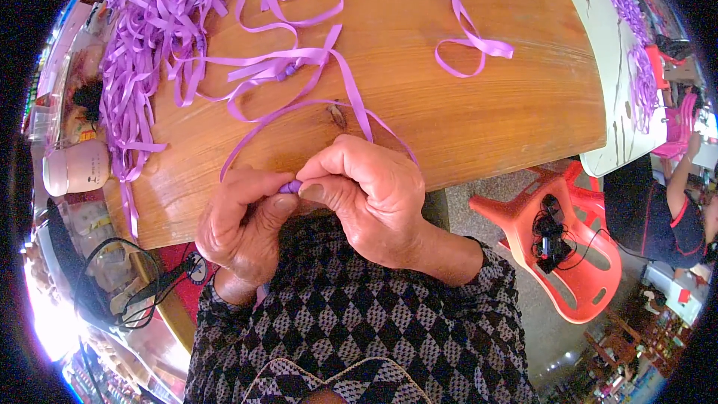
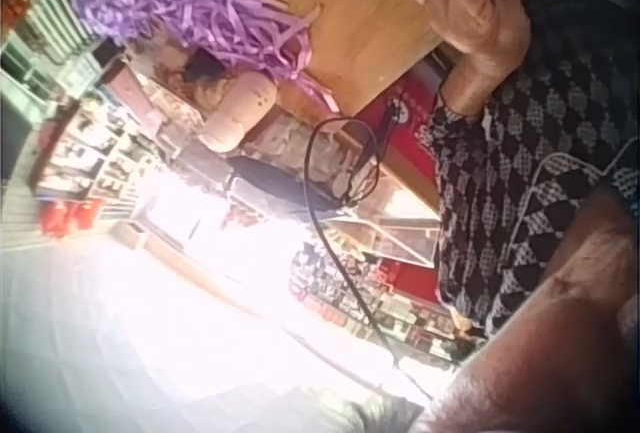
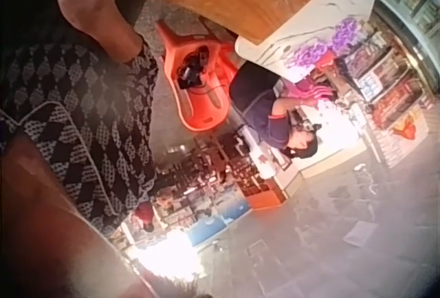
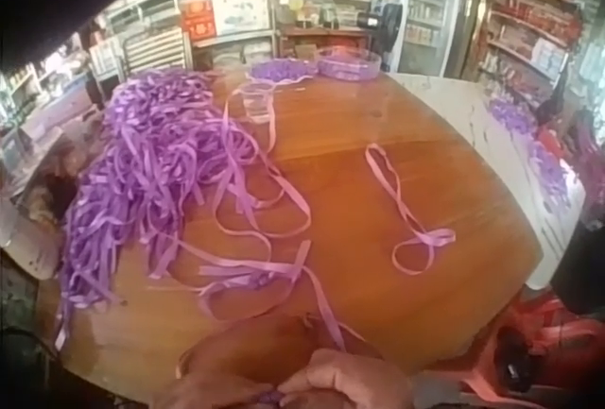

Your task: The person joins the ends of a purple ribbon by inserting one plastic connector into another, then picks up a new ribbon to tie a knot in its center and connect its ends.

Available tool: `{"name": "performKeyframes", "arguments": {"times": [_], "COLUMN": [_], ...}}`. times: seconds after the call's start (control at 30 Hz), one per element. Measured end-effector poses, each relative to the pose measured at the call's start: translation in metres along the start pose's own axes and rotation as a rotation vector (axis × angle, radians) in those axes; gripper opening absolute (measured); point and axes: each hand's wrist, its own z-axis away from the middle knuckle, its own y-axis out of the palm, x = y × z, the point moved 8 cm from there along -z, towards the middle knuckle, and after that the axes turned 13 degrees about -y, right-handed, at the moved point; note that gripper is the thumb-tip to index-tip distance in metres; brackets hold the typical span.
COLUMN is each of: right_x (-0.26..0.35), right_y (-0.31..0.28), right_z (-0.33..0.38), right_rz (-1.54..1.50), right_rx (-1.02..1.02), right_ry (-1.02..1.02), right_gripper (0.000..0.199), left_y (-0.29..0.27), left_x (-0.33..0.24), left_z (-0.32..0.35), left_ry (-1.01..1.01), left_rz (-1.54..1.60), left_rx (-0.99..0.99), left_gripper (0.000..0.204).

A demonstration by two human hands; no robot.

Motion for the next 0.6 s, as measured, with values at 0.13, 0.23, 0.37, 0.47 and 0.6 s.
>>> {"name": "performKeyframes", "arguments": {"times": [0.13, 0.23, 0.37, 0.47, 0.6], "right_x": [0.007, 0.011, 0.011, 0.006, 0.012], "right_y": [-0.001, 0.001, 0.002, 0.002, 0.002], "right_z": [-0.002, -0.003, -0.002, -0.003, -0.011], "right_rz": [0.065, 0.135, 0.155, 0.134, 0.128], "right_rx": [0.055, 0.088, 0.114, 0.129, 0.077], "right_ry": [-0.132, -0.242, -0.281, -0.177, -0.217], "right_gripper": [0.011, 0.01, 0.011, 0.011, 0.01], "left_y": [0.004, 0.005, 0.007, 0.011, 0.003], "left_x": [-0.013, -0.014, -0.015, -0.01, -0.01], "left_z": [0.0, 0.003, 0.002, -0.002, -0.007], "left_ry": [0.145, 0.205, 0.269, 0.232, 0.166], "left_rz": [-0.176, -0.275, -0.293, -0.296, -0.097], "left_rx": [0.023, 0.013, 0.018, 0.125, 0.066], "left_gripper": [0.022, 0.024, 0.025, 0.025, 0.025]}}
